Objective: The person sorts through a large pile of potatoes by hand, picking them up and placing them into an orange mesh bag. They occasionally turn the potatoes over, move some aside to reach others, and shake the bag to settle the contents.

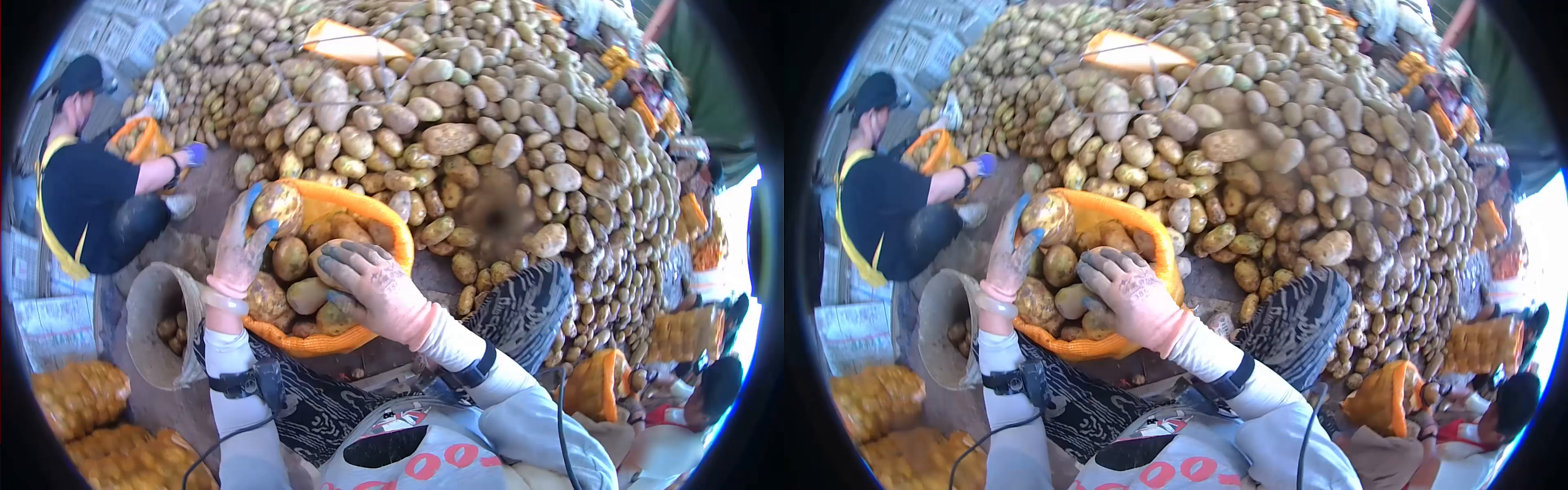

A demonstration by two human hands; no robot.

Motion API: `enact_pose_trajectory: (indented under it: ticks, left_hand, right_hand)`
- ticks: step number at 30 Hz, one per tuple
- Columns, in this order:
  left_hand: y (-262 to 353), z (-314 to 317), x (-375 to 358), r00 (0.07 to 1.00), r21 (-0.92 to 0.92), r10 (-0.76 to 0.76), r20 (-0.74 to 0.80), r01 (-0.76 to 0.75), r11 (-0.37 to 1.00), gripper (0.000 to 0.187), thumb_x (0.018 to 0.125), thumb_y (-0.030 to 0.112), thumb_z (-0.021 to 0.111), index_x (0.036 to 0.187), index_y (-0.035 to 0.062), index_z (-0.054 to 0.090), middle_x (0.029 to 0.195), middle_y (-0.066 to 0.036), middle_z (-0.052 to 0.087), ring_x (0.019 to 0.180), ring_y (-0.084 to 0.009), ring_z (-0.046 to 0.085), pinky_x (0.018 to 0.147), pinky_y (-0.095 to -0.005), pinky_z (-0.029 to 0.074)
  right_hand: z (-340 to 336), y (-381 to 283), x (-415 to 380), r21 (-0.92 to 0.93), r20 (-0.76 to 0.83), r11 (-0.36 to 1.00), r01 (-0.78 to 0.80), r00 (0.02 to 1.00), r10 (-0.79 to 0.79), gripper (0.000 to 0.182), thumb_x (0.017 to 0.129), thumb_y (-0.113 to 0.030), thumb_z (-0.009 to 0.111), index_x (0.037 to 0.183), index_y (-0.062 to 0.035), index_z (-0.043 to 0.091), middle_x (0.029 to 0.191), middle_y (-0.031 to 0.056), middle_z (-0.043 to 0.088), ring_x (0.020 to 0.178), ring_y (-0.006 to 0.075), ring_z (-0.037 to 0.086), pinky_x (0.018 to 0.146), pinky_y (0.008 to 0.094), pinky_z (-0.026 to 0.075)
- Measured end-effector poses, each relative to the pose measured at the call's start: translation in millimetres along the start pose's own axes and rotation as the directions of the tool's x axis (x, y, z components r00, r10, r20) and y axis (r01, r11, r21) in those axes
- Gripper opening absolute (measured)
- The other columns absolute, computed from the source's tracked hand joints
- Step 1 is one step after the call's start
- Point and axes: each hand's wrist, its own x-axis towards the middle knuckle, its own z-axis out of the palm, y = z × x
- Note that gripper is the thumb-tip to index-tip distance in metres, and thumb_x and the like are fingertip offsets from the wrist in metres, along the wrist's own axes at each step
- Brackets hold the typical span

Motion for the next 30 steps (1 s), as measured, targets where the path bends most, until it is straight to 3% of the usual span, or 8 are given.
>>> enact_pose_trajectory:
  ticks: [5, 7, 8, 9, 13, 16, 19, 30]
  left_hand:
    - [55, -25, -57, 0.941, 0.004, -0.204, -0.269, 0.213, 0.977, 0.047, 0.096, 0.015, 0.059, 0.138, -0.0048, 0.049, 0.134, -0.017, 0.056, 0.123, -0.0266, 0.053, 0.107, -0.0387, 0.04]
    - [78, -7, -90, 0.793, -0.244, -0.278, -0.543, 0.167, 0.955, 0.032, 0.097, 0.008, 0.055, 0.126, -0.0074, 0.054, 0.122, -0.015, 0.059, 0.11, -0.0228, 0.056, 0.101, -0.0363, 0.043]
    - [92, 4, -109, 0.747, -0.027, -0.148, -0.648, 0.172, 0.985, 0.024, 0.097, 0.005, 0.053, 0.117, -0.007, 0.056, 0.114, -0.012, 0.059, 0.103, -0.0211, 0.056, 0.094, -0.0342, 0.046]
    - [100, 24, -128, 0.694, -0.275, -0.291, -0.658, 0.139, 0.951, 0.019, 0.095, 0.002, 0.051, 0.112, -0.0045, 0.057, 0.106, -0.009, 0.057, 0.095, -0.0186, 0.055, 0.083, -0.0308, 0.048]
    - [126, 109, -197, 0.891, -0.356, -0.367, -0.267, 0.263, 0.897, 0.018, 0.093, 0.002, 0.055, 0.109, 0.0041, 0.062, 0.093, -0.003, 0.061, 0.072, -0.0107, 0.056, 0.064, -0.0243, 0.048]
    - [57, 162, -238, 0.785, -0.488, -0.586, 0.2, 0.598, 0.635, 0.02, 0.093, 0.007, 0.061, 0.112, 0.0015, 0.065, 0.094, -0.007, 0.068, 0.077, -0.0123, 0.062, 0.067, -0.026, 0.051]
    - [48, 166, -239, 0.716, -0.232, -0.547, 0.434, 0.675, 0.7, 0.026, 0.092, 0.014, 0.064, 0.113, -0.0013, 0.066, 0.1, -0.014, 0.071, 0.086, -0.0184, 0.068, 0.077, -0.0319, 0.054]
    - [45, 182, -249, 0.695, 0.125, -0.265, 0.668, 0.246, 0.961, 0.042, 0.094, 0.031, 0.06, 0.125, 0.0024, 0.059, 0.118, -0.022, 0.065, 0.111, -0.0381, 0.062, 0.095, -0.0412, 0.048]
  right_hand:
    - [-38, 15, -39, 0.17, -0.149, 0.978, -0.125, 0.977, 0.151, 0.034, 0.086, -0.017, 0.067, 0.119, -0.0077, 0.065, 0.113, 0.0127, 0.065, 0.107, 0.0331, 0.061, 0.091, 0.0427, 0.05]
    - [-40, 19, -55, 0.332, -0.204, 0.903, -0.274, 0.914, 0.352, 0.024, 0.089, -0.016, 0.067, 0.11, -0.006, 0.069, 0.102, 0.0146, 0.068, 0.098, 0.0317, 0.066, 0.087, 0.0394, 0.052]
    - [-35, 24, -60, 0.412, -0.221, 0.86, -0.3, 0.883, 0.414, 0.022, 0.089, -0.015, 0.066, 0.109, -0.0055, 0.07, 0.101, 0.0153, 0.069, 0.097, 0.0315, 0.066, 0.086, 0.0389, 0.052]
    - [-31, 28, -64, 0.49, -0.227, 0.811, -0.32, 0.851, 0.473, 0.021, 0.09, -0.014, 0.066, 0.108, -0.005, 0.07, 0.1, 0.0161, 0.069, 0.096, 0.0314, 0.067, 0.086, 0.0384, 0.053]
    - [-3, 32, -64, 0.608, -0.186, 0.718, -0.338, 0.819, 0.543, 0.022, 0.09, -0.011, 0.063, 0.108, -0.0026, 0.07, 0.102, 0.0159, 0.07, 0.095, 0.0299, 0.069, 0.086, 0.036, 0.053]
    - [7, 33, -69, 0.573, -0.21, 0.762, -0.3, 0.845, 0.491, 0.023, 0.089, -0.01, 0.062, 0.11, -0.0034, 0.07, 0.101, 0.0156, 0.07, 0.095, 0.0275, 0.069, 0.085, 0.0353, 0.053]
    - [-10, 31, -68, 0.583, -0.187, 0.75, -0.313, 0.847, 0.498, 0.024, 0.089, -0.01, 0.063, 0.11, -0.0036, 0.07, 0.099, 0.0152, 0.07, 0.093, 0.0269, 0.069, 0.084, 0.0344, 0.053]
    - [-26, 30, -86, 0.786, 0.041, 0.484, -0.384, 0.814, 0.579, 0.025, 0.094, -0.011, 0.064, 0.116, -0.0012, 0.069, 0.106, 0.0081, 0.073, 0.096, 0.0128, 0.066, 0.089, 0.0276, 0.051]
